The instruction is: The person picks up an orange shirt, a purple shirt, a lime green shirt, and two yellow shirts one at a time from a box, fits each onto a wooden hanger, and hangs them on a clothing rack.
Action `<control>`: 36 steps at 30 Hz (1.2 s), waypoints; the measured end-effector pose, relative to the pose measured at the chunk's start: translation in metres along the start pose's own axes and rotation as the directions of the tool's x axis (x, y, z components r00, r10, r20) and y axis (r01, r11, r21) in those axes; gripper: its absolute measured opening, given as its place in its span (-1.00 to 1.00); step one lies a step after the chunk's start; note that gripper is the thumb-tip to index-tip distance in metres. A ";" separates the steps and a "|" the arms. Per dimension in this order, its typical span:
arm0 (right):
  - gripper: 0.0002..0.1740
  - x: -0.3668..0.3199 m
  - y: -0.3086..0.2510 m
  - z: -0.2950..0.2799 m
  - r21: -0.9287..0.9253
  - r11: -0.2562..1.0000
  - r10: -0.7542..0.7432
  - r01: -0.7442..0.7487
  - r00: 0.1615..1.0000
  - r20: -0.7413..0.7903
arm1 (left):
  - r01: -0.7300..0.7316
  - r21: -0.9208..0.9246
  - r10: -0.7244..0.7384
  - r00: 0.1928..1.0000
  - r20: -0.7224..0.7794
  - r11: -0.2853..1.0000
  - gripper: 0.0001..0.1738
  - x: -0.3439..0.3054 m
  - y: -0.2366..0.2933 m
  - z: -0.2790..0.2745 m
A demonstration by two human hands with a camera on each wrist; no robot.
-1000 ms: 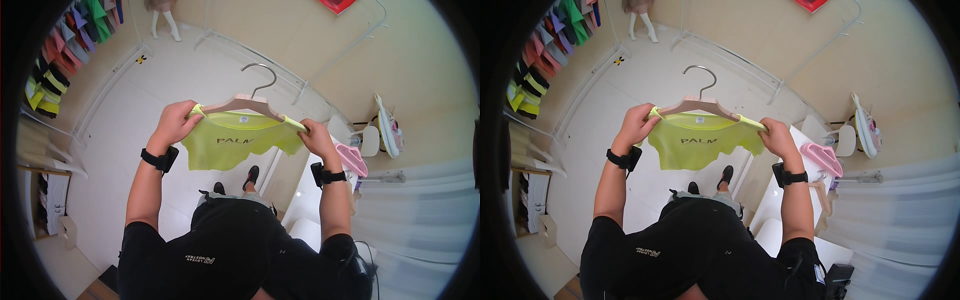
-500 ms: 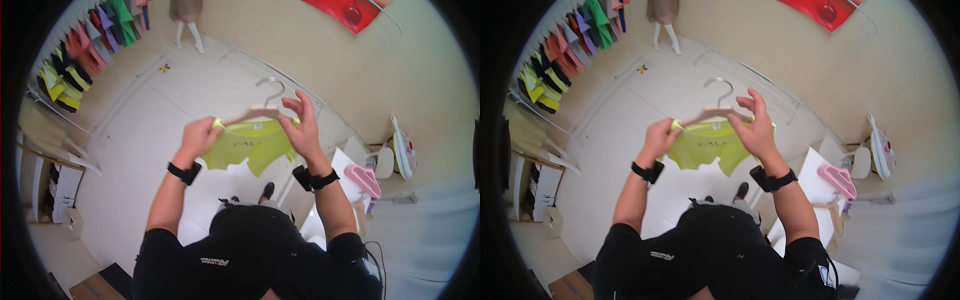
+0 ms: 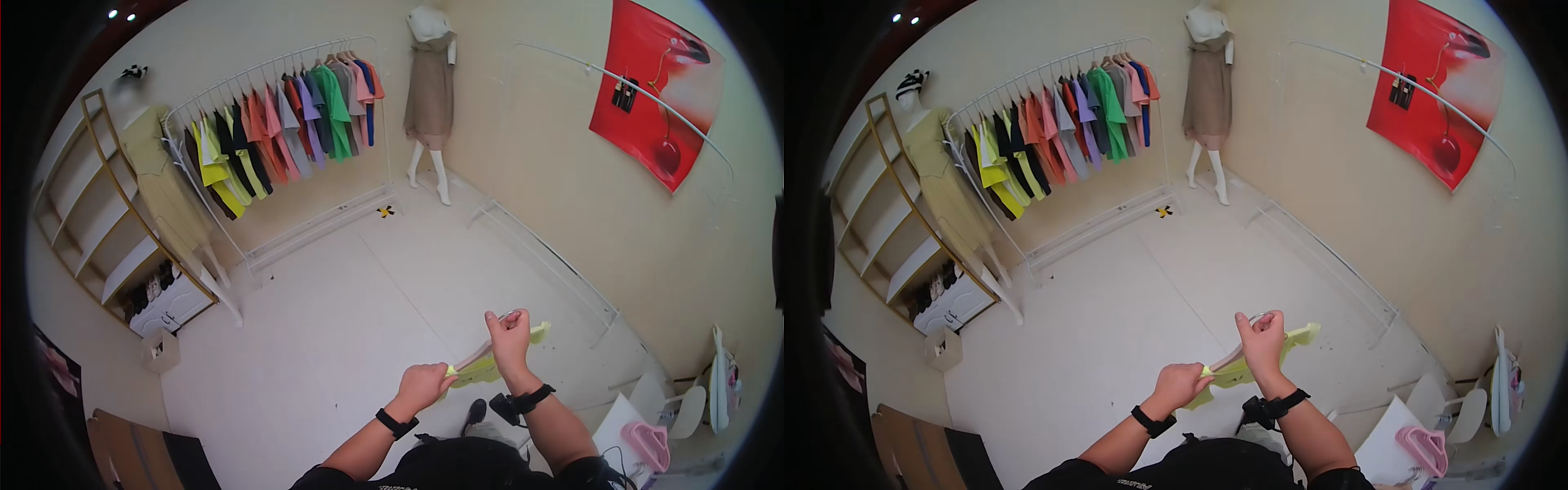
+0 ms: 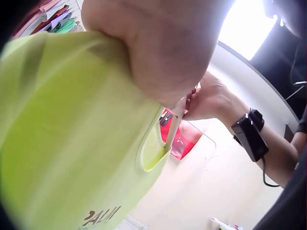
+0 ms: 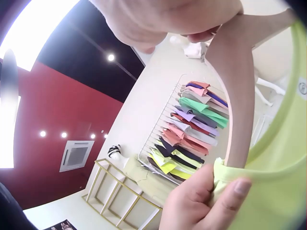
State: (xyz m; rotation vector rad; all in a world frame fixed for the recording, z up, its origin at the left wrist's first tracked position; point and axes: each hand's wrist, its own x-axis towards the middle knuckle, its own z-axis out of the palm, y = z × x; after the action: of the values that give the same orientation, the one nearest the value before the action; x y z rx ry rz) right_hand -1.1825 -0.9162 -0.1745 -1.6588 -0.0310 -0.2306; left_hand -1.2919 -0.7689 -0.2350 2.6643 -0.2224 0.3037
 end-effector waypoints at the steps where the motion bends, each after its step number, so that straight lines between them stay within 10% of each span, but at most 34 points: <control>1: -0.57 0.008 0.005 0.003 0.012 1.000 -0.009 0.009 1.000 0.021 | 0.016 0.014 -0.016 1.000 -0.016 1.000 -0.62 0.003 -0.004 0.003; 6: -0.73 0.065 0.027 -0.008 0.046 0.982 0.144 -0.185 0.879 0.455 | 0.020 0.017 -0.020 1.000 0.016 1.000 -0.56 0.030 -0.030 0.007; 9: -0.46 0.114 0.016 -0.022 0.060 0.907 0.231 -0.418 0.610 0.758 | -0.011 0.068 0.005 0.997 0.078 0.998 -0.55 0.058 -0.049 -0.005; 12: -0.25 0.173 0.004 -0.033 -0.068 0.880 0.135 -0.470 0.109 0.985 | -0.075 0.074 0.064 0.988 0.142 0.994 -0.55 0.085 -0.057 -0.021; 19: -0.55 0.282 -0.003 0.018 -0.096 0.964 -0.056 -0.248 -0.541 0.839 | -0.113 0.008 0.111 0.985 0.130 0.994 -0.58 0.133 -0.060 -0.028; 24: -0.68 0.314 -0.014 0.079 -0.170 0.928 0.052 -0.331 -0.338 0.940 | 0.108 0.055 -0.112 0.990 0.084 0.993 -0.56 0.151 -0.082 -0.032; 29: -0.73 0.334 -0.009 0.167 -0.027 0.989 -0.027 -0.144 -0.359 0.933 | 0.301 0.039 -0.301 0.954 -0.002 0.953 -0.54 0.176 -0.143 -0.036; 32: -0.83 0.342 -0.009 0.219 -0.136 0.981 0.125 -0.135 -0.083 0.989 | 0.371 0.037 -0.371 0.928 0.007 0.928 -0.55 0.193 -0.187 -0.037; 36: -0.82 0.371 -0.005 0.295 -0.078 0.986 0.071 -0.151 -0.047 0.996 | 0.439 0.009 -0.438 0.898 -0.045 0.898 -0.56 0.226 -0.246 -0.060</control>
State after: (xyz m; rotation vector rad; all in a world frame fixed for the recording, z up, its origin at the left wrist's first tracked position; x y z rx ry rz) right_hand -0.7817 -0.6672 -0.1315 -1.3752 -1.0595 1.2507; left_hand -1.0342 -0.5480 -0.2284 2.6285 0.3967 0.2129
